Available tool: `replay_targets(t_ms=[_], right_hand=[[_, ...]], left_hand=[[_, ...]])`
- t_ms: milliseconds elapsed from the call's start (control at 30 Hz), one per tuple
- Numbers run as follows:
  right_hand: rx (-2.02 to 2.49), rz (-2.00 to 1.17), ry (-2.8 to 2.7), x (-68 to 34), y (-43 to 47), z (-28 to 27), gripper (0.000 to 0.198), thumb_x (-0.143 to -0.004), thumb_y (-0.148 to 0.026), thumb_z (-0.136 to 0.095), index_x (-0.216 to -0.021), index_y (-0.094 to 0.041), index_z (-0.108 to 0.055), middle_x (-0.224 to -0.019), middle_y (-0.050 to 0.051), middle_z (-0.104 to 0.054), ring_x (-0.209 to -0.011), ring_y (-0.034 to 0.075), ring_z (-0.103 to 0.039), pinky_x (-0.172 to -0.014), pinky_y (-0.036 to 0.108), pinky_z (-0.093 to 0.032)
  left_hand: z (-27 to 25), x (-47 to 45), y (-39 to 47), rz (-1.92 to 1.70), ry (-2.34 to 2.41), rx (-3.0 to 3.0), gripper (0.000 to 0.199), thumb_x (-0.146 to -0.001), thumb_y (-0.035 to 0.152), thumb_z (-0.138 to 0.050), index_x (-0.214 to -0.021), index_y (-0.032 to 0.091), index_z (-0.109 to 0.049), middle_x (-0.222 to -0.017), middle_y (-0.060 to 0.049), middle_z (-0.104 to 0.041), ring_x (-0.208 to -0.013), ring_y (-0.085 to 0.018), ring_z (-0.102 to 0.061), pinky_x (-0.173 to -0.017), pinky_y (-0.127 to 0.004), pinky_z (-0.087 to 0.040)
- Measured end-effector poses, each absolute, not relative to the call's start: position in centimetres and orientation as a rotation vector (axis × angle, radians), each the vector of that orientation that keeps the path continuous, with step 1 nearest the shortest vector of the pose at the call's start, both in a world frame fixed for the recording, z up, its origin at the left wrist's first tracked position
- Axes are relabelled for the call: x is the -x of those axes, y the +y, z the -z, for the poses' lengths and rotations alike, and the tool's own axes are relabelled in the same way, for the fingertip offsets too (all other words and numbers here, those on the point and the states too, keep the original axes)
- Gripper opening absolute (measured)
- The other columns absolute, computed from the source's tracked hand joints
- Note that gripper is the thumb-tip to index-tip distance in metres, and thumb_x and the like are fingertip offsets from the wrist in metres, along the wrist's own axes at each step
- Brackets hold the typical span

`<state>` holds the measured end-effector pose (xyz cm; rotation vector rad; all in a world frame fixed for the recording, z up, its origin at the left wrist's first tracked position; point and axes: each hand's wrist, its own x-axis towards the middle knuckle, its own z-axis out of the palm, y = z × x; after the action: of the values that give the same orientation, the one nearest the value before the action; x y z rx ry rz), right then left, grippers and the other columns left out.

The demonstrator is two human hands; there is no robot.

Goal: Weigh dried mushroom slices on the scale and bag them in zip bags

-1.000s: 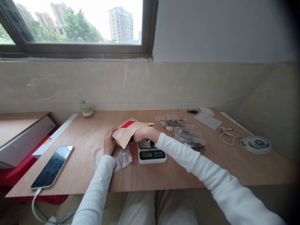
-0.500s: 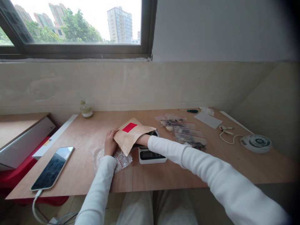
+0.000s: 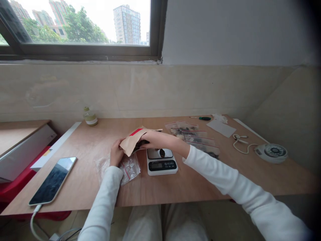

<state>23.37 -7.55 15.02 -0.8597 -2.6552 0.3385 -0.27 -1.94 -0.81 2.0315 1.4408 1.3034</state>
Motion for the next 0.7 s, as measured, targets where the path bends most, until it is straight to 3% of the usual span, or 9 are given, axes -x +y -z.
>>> replay_targets(t_ms=[100,300,533,700], right_hand=[[0.911,-0.273,-2.688,-23.6,-8.3,-15.8,0.013,-0.089,-0.015,-0.062,-0.099,-0.014,-0.069,-0.109,0.009,-0.071,-0.103,0.021,-0.066,-0.089,0.033,-0.050],[0.973,0.148,-2.679,-23.1,-8.8,-15.6,0.013,-0.091,-0.020,-0.059,-0.097,-0.010,-0.064,-0.103,0.015,-0.070,-0.097,0.025,-0.067,-0.084,0.035,-0.049],[0.830,0.529,-2.519,-23.9,-7.8,-14.6,0.007,-0.091,-0.019,-0.054,-0.088,-0.015,-0.059,-0.086,0.008,-0.067,-0.084,0.021,-0.063,-0.078,0.032,-0.048],[0.796,0.492,-2.448,-24.5,-7.4,-14.5,0.008,-0.090,-0.018,-0.050,-0.087,-0.016,-0.057,-0.084,0.008,-0.065,-0.083,0.021,-0.061,-0.076,0.033,-0.049]], left_hand=[[0.7,0.1,-2.0,-1.301,1.429,-2.039,0.034,-0.073,0.025,-0.060,-0.105,0.019,-0.063,-0.102,-0.007,-0.068,-0.097,-0.025,-0.061,-0.087,-0.037,-0.047],[0.9,0.2,-1.7,-1.286,1.410,-2.047,0.034,-0.074,0.025,-0.059,-0.107,0.017,-0.062,-0.105,-0.009,-0.066,-0.100,-0.025,-0.060,-0.089,-0.038,-0.046],[1.3,0.2,-1.5,-1.273,1.452,-2.014,0.032,-0.078,0.023,-0.054,-0.108,0.018,-0.064,-0.104,-0.009,-0.066,-0.098,-0.025,-0.060,-0.089,-0.039,-0.045],[1.5,0.3,-1.2,-1.264,1.469,-2.031,0.036,-0.078,0.023,-0.056,-0.113,0.018,-0.063,-0.107,-0.010,-0.066,-0.101,-0.025,-0.059,-0.090,-0.039,-0.045]])
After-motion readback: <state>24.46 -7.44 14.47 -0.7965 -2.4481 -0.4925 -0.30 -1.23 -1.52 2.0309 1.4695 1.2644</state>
